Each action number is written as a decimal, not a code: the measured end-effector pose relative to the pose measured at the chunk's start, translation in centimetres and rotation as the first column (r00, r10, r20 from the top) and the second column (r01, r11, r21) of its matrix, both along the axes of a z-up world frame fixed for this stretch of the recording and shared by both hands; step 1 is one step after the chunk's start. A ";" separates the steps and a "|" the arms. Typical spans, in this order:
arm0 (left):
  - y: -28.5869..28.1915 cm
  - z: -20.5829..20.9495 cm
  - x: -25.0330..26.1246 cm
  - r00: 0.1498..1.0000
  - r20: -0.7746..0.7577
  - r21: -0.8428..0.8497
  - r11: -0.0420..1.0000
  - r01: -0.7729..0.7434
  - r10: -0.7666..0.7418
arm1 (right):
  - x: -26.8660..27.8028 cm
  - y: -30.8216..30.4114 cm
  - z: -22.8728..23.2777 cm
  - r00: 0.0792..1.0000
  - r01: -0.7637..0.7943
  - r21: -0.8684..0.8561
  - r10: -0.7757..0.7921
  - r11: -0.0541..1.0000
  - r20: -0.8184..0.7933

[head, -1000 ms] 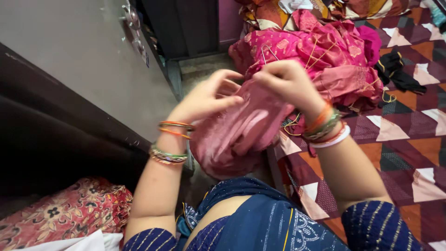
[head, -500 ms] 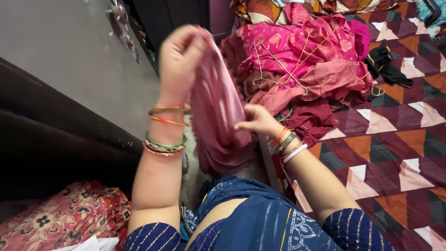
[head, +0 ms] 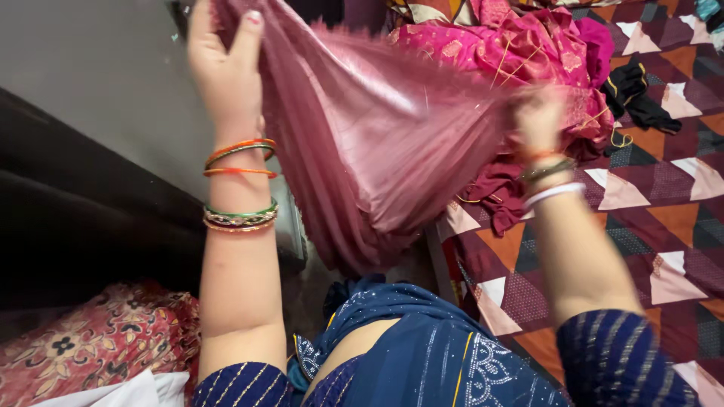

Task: The person ties strings on a red blouse, folds the blouse, and places it into a closet before picking up a pink sari and folding it by hand on a bed.

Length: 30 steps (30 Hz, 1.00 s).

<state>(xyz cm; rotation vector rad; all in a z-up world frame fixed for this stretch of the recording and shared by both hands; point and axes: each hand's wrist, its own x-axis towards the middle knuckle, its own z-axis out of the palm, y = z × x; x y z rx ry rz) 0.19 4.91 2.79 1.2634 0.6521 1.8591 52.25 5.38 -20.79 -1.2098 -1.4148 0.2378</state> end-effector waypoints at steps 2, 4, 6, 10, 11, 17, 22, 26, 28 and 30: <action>1.8 -1.0 -1.0 0.995 0.010 0.056 0.993 -0.105 0.104 | 6.1 1.1 7.1 0.899 0.378 0.205 -0.411 0.903 0.151; 3.6 -2.7 -2.5 0.992 -0.012 0.102 0.987 -0.120 0.122 | 10.1 -0.6 11.1 0.843 0.501 0.198 -0.527 0.842 0.110; 4.8 -4.7 -3.6 0.994 -0.022 0.135 0.985 -0.104 0.108 | 10.9 -2.7 12.8 0.811 0.542 0.177 -0.566 0.822 0.146; 5.4 -5.9 -4.4 0.991 -0.013 0.128 0.983 -0.129 0.132 | 5.9 -5.3 13.4 0.813 0.482 0.079 -0.479 0.873 0.332; 5.4 -5.9 -4.3 0.986 -0.012 0.118 0.980 -0.163 0.165 | 6.0 -5.6 14.9 0.818 0.450 0.048 -0.433 0.892 0.378; 4.8 -7.6 -2.8 0.680 -0.474 0.516 0.802 -0.299 0.559 | -3.8 -6.3 16.4 0.884 0.138 -0.176 -0.041 0.975 0.466; 1.0 -6.3 -1.0 0.593 -0.801 -0.014 0.987 -0.161 0.086 | -12.0 -7.1 15.8 0.930 -0.078 -0.409 0.214 0.909 0.299; -4.4 -3.5 4.4 0.369 -0.922 0.082 0.990 -0.119 0.121 | -17.8 -8.9 19.0 0.920 -0.226 -0.624 0.375 0.748 0.117; -6.5 -2.7 6.9 0.542 -0.836 0.214 0.961 0.177 0.086 | -20.0 -9.8 20.3 0.893 -0.290 -0.575 0.432 0.765 0.124; -7.2 -2.4 8.5 0.601 -0.797 0.148 0.944 0.294 -0.062 | -21.1 -10.0 20.8 0.846 -0.353 -0.329 0.449 0.876 0.288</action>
